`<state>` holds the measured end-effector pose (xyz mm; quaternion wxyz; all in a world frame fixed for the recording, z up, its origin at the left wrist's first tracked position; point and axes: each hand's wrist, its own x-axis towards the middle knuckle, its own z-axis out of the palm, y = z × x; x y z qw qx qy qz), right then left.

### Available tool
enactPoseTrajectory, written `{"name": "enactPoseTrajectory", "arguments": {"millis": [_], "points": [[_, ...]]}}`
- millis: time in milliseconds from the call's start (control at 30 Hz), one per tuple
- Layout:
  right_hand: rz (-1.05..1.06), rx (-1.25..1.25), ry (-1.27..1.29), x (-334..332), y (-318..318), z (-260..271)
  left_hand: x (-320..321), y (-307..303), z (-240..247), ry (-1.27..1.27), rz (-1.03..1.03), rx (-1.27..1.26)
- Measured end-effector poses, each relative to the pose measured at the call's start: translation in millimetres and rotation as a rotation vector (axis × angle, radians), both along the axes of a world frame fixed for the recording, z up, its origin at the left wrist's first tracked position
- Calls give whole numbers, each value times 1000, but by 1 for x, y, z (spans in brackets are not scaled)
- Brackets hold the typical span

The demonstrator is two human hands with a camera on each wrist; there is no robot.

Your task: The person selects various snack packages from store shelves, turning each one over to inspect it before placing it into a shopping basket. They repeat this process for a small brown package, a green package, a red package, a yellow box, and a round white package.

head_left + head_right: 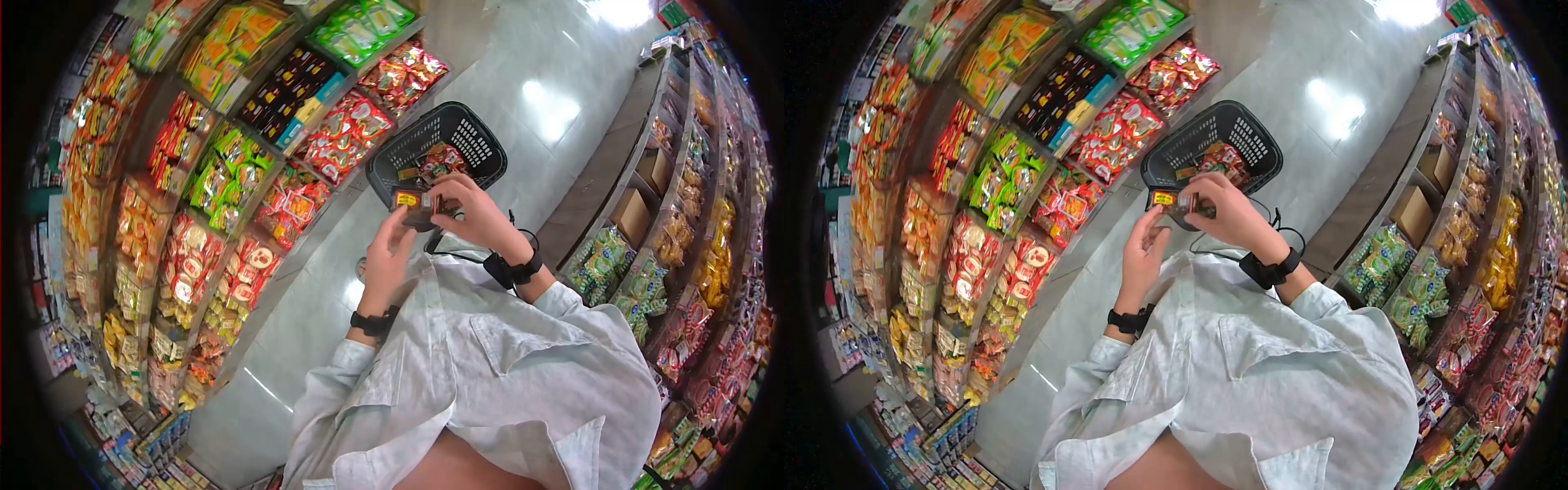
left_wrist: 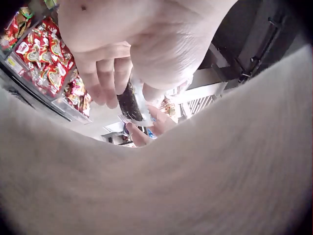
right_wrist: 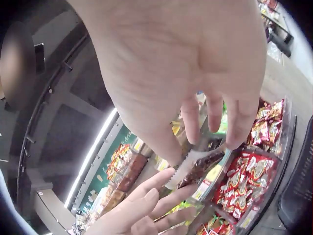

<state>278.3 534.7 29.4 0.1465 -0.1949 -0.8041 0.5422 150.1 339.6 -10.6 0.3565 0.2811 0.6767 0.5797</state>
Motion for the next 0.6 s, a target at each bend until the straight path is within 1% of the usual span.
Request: {"name": "enactPoseTrajectory", "arguments": {"millis": [33, 167, 267, 300, 400, 500, 600], "points": [[-40, 70, 33, 7, 12, 0, 5, 13, 7, -13, -8, 14], [-109, 134, -19, 37, 55, 2, 7, 52, 16, 49, -119, -14], [-165, 21, -67, 59, 73, -7, 8, 72, 12, 64, -175, -43], [-187, -15, -21, 62, 76, -6, 8, 79, 10, 58, -196, -66], [-182, -104, -131, 76, 83, -7, 10, 92, 6, 46, -248, -95], [-167, -112, -190, 79, 84, -4, 7, 101, 8, 98, -311, -143], [-124, -114, -158, 70, 82, -16, 7, 95, 19, 171, -386, -217]]}}
